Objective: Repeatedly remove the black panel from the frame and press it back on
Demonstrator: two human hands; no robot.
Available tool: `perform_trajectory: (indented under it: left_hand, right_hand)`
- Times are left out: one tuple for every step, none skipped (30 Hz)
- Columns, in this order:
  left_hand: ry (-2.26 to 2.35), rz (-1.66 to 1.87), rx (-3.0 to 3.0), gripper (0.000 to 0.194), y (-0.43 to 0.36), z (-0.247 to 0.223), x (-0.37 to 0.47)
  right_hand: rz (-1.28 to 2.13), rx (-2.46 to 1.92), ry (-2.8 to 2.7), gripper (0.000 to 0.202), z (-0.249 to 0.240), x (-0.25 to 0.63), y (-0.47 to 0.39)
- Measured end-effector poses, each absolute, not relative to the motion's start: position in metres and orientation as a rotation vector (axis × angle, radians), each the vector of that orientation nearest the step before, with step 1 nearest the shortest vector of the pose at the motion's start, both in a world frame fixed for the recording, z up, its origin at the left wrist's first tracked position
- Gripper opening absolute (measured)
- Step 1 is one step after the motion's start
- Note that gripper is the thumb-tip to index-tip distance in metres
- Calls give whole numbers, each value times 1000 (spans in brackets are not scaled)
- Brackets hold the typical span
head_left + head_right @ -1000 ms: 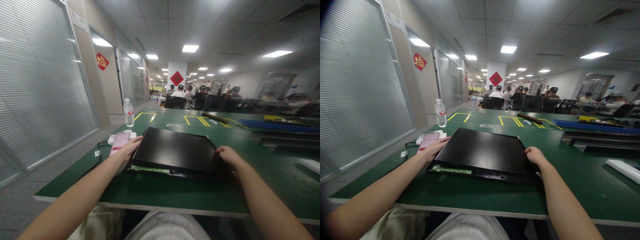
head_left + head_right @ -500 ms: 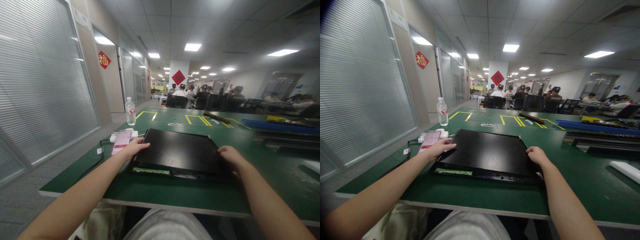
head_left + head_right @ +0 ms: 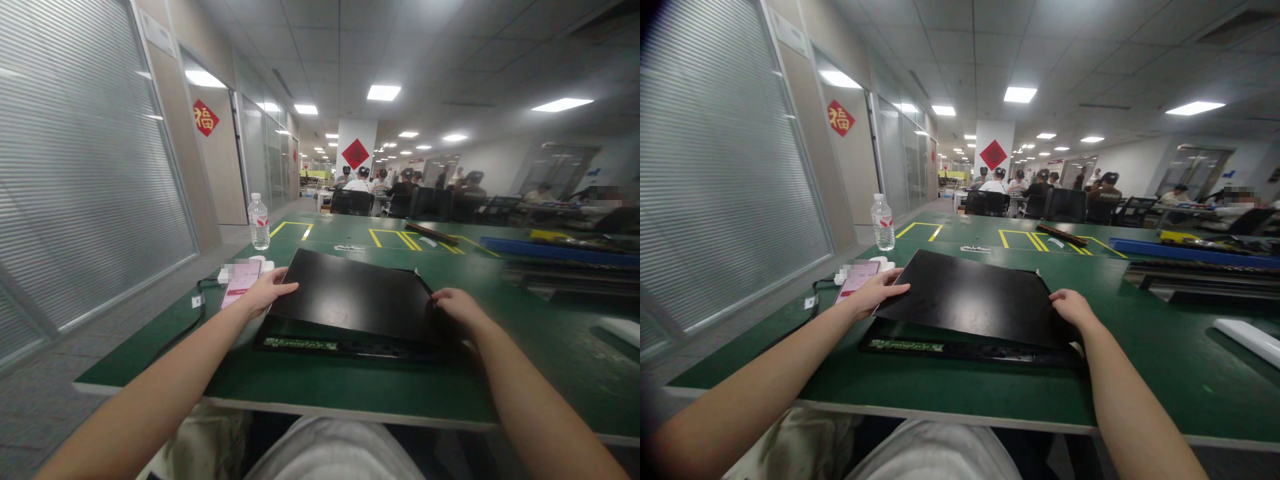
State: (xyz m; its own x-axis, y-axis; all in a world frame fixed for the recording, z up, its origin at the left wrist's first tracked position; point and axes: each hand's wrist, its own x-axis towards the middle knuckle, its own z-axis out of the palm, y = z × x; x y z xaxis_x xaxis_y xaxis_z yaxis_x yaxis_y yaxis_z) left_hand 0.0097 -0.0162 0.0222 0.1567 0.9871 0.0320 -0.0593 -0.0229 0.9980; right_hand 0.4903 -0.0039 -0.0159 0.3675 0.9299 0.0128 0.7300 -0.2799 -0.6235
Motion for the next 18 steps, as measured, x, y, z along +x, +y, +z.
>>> perform_trajectory:
  left_hand:
    - [1022, 1150, 1262, 69, -16, 23, 10]
    - [1000, 1161, 1259, 72, -16, 23, 10]
    - [973, 1166, 1251, 75, -16, 23, 10]
    - [942, 1164, 1243, 78, -16, 24, 10]
    - [910, 1160, 1238, 80, -16, 24, 10]
    - [880, 1158, 1238, 81, -16, 24, 10]
    - [855, 1157, 1241, 81, -17, 24, 11]
    - [836, 1157, 1248, 81, -17, 25, 11]
    - [823, 1161, 1256, 81, -18, 25, 11]
    - [816, 1170, 1264, 81, -18, 25, 12]
    - [817, 1182, 1271, 81, -18, 26, 12]
    - [824, 1199, 1273, 81, -18, 26, 12]
    - [835, 1223, 1269, 81, -18, 26, 12]
    - [847, 1255, 1259, 83, -18, 26, 12]
    - [861, 1294, 1242, 85, -17, 26, 11]
    - [875, 1334, 1222, 87, -16, 27, 10]
    - [889, 1379, 1202, 88, -15, 28, 9]
    - [906, 1421, 1187, 87, -15, 29, 8]
  right_hand:
    - [479, -2087, -1413, 32, -15, 491, -4]
    - [470, -2082, -1395, 35, -14, 491, -3]
    - [457, -2072, -1375, 37, -14, 490, -4]
    - [456, -2053, -1357, 38, -13, 489, -4]
    - [468, -2030, -1340, 38, -13, 488, -5]
    - [496, -2006, -1325, 36, -14, 487, -5]
    - [532, -1983, -1309, 35, -14, 486, -6]
    - [566, -1962, -1285, 35, -15, 485, -6]
    - [601, -1943, -1255, 36, -15, 484, -7]
    - [633, -1922, -1217, 37, -16, 484, -6]
    - [659, -1898, -1174, 38, -16, 484, -6]
    - [677, -1865, -1135, 40, -15, 484, -5]
    - [687, -1821, -1104, 41, -14, 483, -5]
    - [693, -1768, -1079, 42, -11, 482, -5]
    - [696, -1697, -1070, 42, -7, 480, -6]
    - [706, -1616, -1063, 43, -2, 477, -8]
    - [745, -1527, -1054, 46, 4, 473, -12]
    - [812, -1408, -1082, 49, 10, 469, -16]
